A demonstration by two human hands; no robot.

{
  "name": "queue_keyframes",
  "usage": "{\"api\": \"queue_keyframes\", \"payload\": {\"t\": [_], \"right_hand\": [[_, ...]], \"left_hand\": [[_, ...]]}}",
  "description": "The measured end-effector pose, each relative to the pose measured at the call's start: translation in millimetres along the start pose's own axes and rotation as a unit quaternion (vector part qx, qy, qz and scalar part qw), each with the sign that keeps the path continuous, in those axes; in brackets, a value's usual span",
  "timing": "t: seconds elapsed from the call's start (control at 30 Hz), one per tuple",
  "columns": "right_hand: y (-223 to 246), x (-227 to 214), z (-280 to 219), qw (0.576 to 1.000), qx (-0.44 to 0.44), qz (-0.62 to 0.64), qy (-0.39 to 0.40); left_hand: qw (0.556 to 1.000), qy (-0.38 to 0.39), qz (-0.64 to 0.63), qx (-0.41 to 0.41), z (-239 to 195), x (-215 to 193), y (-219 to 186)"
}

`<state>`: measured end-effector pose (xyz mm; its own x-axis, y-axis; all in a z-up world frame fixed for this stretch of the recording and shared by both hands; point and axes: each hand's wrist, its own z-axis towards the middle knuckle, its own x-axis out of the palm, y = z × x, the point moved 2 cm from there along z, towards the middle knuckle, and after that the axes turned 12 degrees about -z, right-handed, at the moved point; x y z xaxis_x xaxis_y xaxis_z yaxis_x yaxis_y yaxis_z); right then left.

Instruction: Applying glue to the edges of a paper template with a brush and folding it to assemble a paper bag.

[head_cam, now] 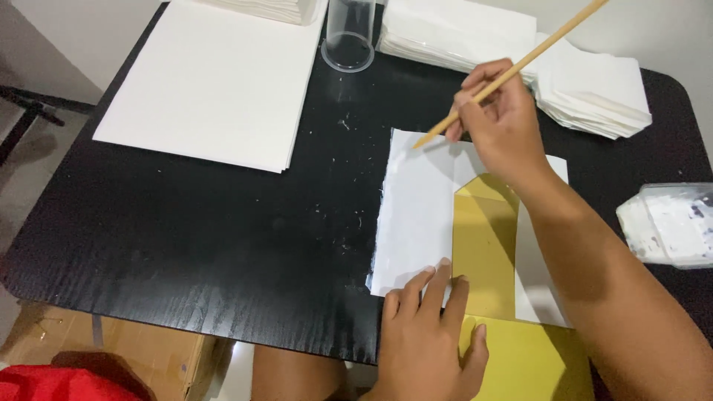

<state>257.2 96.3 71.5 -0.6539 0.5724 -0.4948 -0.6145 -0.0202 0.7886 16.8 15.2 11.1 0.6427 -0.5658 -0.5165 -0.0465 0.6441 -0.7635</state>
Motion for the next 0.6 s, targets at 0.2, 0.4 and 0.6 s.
{"api": "queue_keyframes", "payload": {"t": [0.2, 0.4, 0.6], "right_hand": [[-30.6, -32.5, 14.1, 0.994, -0.037, -0.010, -0.106], [-59.3, -131.8, -18.5, 0.971, 0.077, 0.102, -0.204], [-108.7, -276.4, -109.0, 0.940, 0.121, -0.141, -0.287]], "left_hand": [[1.000, -0.004, 0.013, 0.017, -0.7, -2.4, -1.0], [0.998, -0.025, 0.030, 0.045, -1.3, -2.6, -2.5], [0.996, -0.032, 0.060, 0.057, -3.7, 3.6, 0.4]]}}
